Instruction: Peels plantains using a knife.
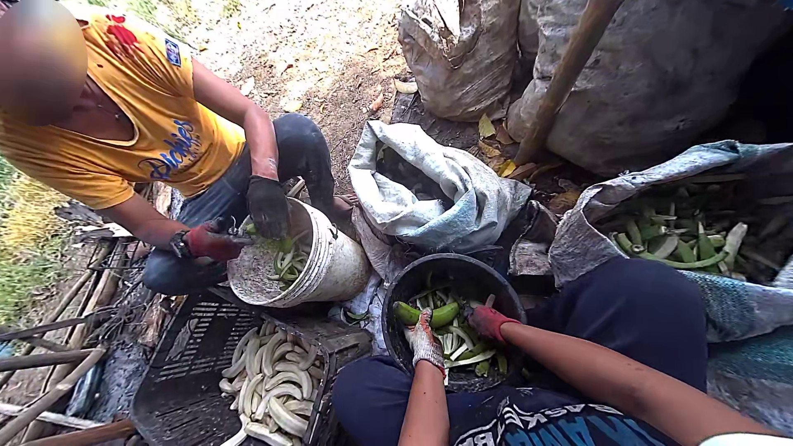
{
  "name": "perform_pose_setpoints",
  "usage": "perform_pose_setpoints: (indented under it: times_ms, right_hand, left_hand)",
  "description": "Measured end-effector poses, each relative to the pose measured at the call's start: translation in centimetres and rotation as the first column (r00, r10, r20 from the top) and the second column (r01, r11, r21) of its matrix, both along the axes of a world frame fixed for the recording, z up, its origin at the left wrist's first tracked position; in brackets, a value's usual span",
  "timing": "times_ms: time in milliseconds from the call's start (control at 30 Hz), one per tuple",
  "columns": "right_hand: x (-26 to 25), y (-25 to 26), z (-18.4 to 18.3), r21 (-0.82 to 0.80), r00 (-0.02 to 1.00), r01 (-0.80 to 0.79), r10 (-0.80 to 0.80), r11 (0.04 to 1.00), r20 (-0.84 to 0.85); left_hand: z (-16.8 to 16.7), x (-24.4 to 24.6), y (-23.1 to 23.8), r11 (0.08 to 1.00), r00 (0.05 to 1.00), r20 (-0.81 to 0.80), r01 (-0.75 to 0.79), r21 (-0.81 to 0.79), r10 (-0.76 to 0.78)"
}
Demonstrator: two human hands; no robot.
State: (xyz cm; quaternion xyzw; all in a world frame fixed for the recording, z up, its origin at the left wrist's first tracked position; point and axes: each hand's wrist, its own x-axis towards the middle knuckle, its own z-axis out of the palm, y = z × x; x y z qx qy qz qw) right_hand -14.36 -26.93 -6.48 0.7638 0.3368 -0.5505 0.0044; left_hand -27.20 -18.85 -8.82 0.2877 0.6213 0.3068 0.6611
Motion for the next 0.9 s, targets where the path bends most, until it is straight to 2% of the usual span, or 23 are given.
perform_pose_setpoints:
  times_ms: [100,200,300,400,467,533,600,667,700,800,900]
  right_hand:
    - [-0.2,0.4,-0.9,-0.075,0.995,-0.100,0.101,0.992,0.010]
    - [-0.9,0.9,-1.7,-0.105,0.990,-0.120,0.126,0.987,0.061]
    - [-0.5,1.0,-1.6,-0.112,0.996,-0.073,0.079,0.991,0.051]
    - [-0.6,0.6,-1.4,-0.080,0.996,-0.069,0.073,0.994,0.048]
    - [-0.1,0.6,0.7,0.004,0.998,-0.062,0.062,0.998,0.003]
    - [0.9,-0.3,4.1,0.133,0.998,0.036,-0.028,0.991,-0.057]
    - [1.8,-1.6,6.6,0.327,0.972,0.171,-0.105,0.930,-0.210]
    - [1.6,-2.6,8.5,0.475,0.936,0.244,-0.077,0.846,-0.344]
    - [1.3,-2.8,9.2,0.533,0.944,0.200,-0.017,0.822,-0.329]
    - [0.5,-3.6,10.8,0.655,0.973,-0.090,0.208,0.750,-0.104]
    - [-0.4,-4.6,11.9,0.671,0.954,-0.263,0.290,0.693,0.075]
  left_hand:
    - [-1.2,-0.4,-0.4,0.999,1.000,0.005,-0.019,-0.041,0.019]
    - [-0.1,-0.5,-0.1,0.998,0.996,0.070,-0.049,-0.042,0.052]
    - [4.0,-1.0,0.0,0.982,0.987,0.072,0.134,0.135,-0.144]
    - [9.0,-2.0,1.7,0.924,0.953,0.143,0.210,0.319,-0.266]
    - [10.7,-3.0,3.5,0.912,0.929,0.222,0.204,0.356,-0.295]
    - [11.0,-3.7,4.5,0.943,0.901,0.347,0.162,0.290,-0.261]
    - [10.6,-3.8,4.9,0.978,0.865,0.465,0.121,0.169,-0.188]
    - [10.2,-3.5,4.6,0.989,0.829,0.540,0.110,0.094,-0.143]
    - [10.0,-3.2,4.4,0.991,0.807,0.575,0.113,0.071,-0.134]
    - [9.7,-2.2,3.9,0.991,0.748,0.656,0.136,-0.003,-0.101]
    - [8.8,-2.1,4.3,0.979,0.682,0.725,0.198,-0.053,-0.098]
